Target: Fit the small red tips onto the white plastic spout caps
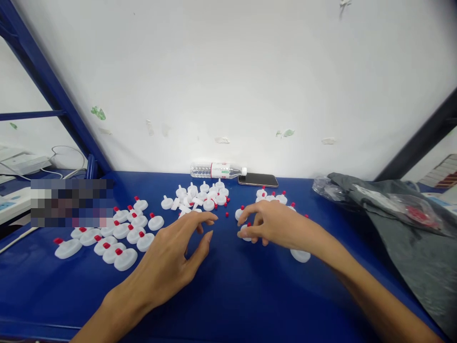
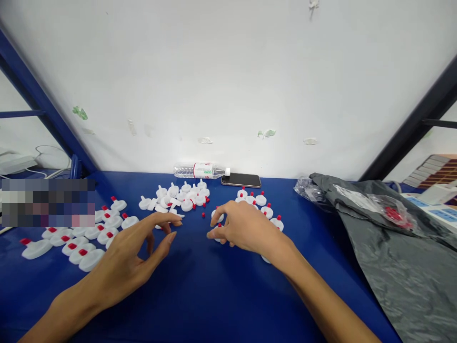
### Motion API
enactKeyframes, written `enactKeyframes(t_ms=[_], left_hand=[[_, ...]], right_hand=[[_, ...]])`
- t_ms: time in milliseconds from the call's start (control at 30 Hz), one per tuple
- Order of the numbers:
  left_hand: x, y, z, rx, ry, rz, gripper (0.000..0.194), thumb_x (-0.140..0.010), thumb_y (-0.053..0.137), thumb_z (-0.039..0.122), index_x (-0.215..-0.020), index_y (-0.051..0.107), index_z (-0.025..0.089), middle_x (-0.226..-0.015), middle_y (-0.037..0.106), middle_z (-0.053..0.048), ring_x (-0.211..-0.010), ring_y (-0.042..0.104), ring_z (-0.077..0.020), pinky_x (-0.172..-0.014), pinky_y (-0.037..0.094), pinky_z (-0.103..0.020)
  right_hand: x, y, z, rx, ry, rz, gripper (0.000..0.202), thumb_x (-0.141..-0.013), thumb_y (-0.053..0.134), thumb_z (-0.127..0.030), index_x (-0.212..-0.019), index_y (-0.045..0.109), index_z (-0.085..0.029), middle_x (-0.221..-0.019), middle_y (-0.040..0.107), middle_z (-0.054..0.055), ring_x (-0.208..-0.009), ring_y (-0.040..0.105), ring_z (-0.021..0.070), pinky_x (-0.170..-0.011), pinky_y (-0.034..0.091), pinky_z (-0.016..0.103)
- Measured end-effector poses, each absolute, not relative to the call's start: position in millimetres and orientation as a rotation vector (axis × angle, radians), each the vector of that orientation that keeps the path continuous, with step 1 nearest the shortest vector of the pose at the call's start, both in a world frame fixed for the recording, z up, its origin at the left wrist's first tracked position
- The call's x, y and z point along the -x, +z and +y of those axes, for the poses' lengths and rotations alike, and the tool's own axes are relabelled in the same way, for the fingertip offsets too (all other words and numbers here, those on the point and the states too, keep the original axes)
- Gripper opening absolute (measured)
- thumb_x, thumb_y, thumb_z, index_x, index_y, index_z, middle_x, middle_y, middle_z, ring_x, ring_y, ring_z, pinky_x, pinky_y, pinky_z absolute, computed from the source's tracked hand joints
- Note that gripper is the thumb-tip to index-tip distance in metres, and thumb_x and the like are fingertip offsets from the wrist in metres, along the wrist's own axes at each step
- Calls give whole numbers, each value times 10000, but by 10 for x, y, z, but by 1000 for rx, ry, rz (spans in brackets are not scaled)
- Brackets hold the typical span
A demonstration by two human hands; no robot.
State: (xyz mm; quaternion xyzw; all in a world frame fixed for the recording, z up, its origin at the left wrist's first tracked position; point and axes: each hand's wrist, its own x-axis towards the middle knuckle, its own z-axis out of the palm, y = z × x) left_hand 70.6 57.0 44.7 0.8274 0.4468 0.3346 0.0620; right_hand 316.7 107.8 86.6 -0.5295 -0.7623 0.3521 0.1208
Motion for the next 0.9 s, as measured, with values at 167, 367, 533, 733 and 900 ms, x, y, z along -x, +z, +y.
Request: enactKeyframes(t_ms=[167,367,533,733,900], left_hand=[[-709,455,598,-2560,1109,1422,248,-996,526,238,-1237,555,290,-1042,677,15,-723,625,-117,-644,500,-253],[-639,434,699,-2659,1021,1880,204,-987,499,197,-1080,679,209,-1068,692,-53,-943,622,-239,-716,508,-347],[-603,389,727,-2658,896,2028,247,-987,517,237,-1150,698,196,-1135,674,-76,-995,603,-267,-719,533,-373],[-600,344,745,-2695,576,2043,335,-997,536,281,-1308,638,212,-1280,634,-95,-1056,592,-291,-600,548,-340],[-612,338,757,-2772,382,2015,381,-995,547,241,-1372,597,252,-1354,627,-73,-1125,558,-316,-514,541,-304]], right_hand=[[-3347,1060,1073,1719,781,-2284,224,-849,703,-446,-804,760,-234,-669,750,18,-487,627,157,-482,423,264],[-3401,1126,931,2123,280,-2437,190,-799,653,-189,-638,744,-232,-646,723,20,-540,646,184,-508,340,282],[-3327,1058,887,2251,10,-2486,137,-777,650,-161,-761,772,-222,-857,757,88,-726,704,259,-545,324,307],[-3303,1038,889,2284,-61,-2514,173,-763,644,-103,-810,765,-217,-863,740,98,-786,715,279,-565,313,308],[-3214,1059,876,2301,-60,-2567,272,-713,573,17,-771,729,-198,-818,723,102,-772,713,275,-550,285,307]])
